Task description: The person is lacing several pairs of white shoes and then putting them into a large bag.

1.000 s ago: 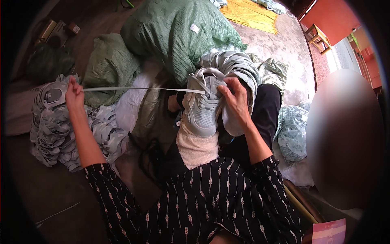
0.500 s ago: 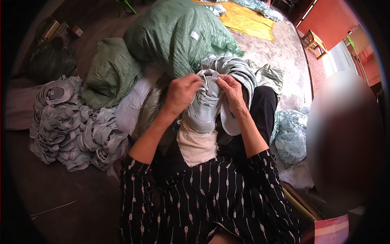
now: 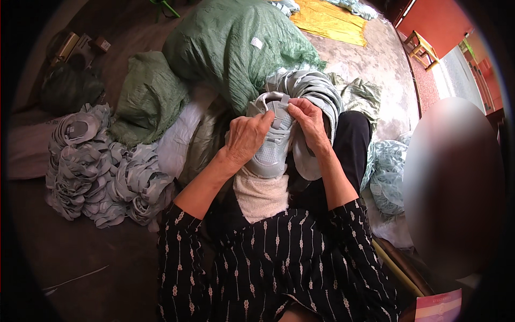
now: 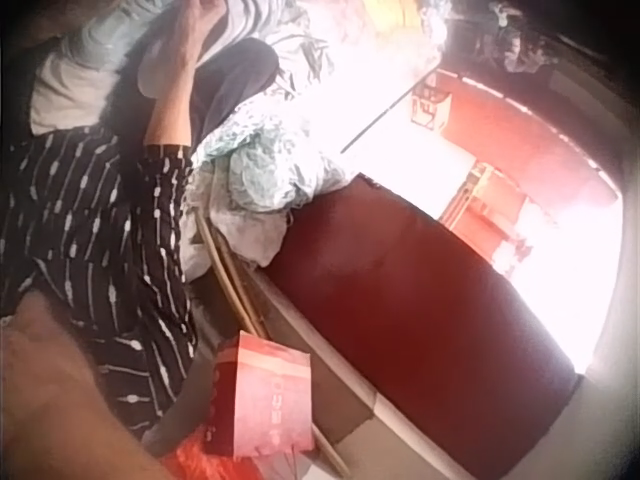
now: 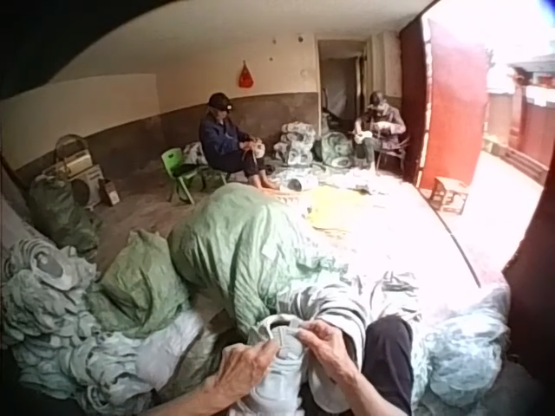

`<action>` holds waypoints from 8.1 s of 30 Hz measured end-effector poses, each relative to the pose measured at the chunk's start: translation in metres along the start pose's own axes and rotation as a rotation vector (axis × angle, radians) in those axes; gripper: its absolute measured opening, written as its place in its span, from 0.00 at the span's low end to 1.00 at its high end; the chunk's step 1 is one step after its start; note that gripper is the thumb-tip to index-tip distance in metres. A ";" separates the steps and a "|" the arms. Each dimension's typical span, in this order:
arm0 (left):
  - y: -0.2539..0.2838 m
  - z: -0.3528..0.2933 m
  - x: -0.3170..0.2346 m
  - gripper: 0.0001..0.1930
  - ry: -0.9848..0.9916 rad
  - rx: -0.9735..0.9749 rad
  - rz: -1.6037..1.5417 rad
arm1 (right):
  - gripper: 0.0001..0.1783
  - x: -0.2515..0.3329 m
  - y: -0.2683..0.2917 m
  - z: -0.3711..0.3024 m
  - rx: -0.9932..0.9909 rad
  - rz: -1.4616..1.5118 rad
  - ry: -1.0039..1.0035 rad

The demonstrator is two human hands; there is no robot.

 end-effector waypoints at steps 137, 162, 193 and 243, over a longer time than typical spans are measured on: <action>-0.011 -0.124 0.306 0.12 0.669 -0.765 -2.022 | 0.25 0.133 0.093 -0.281 -0.413 0.012 0.087; -0.008 -0.024 0.047 0.03 0.338 -0.172 -0.969 | 0.08 0.029 -0.009 -0.054 -0.177 -0.866 -0.214; 0.004 -0.010 0.023 0.03 0.244 -0.146 -0.436 | 0.09 0.023 -0.016 -0.040 -0.097 -0.846 -0.205; 0.021 0.026 0.020 0.06 -0.230 0.158 0.007 | 0.09 0.054 0.022 0.004 -0.195 0.189 -0.070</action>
Point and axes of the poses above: each hand's wrist, its own z-axis towards the middle knuckle, its own y-axis out of the back of the hand, x = y × z, the point moved 2 cm from there along z, towards the middle knuckle, and after that the axes turned 14 degrees about x, right-handed, at the moved point
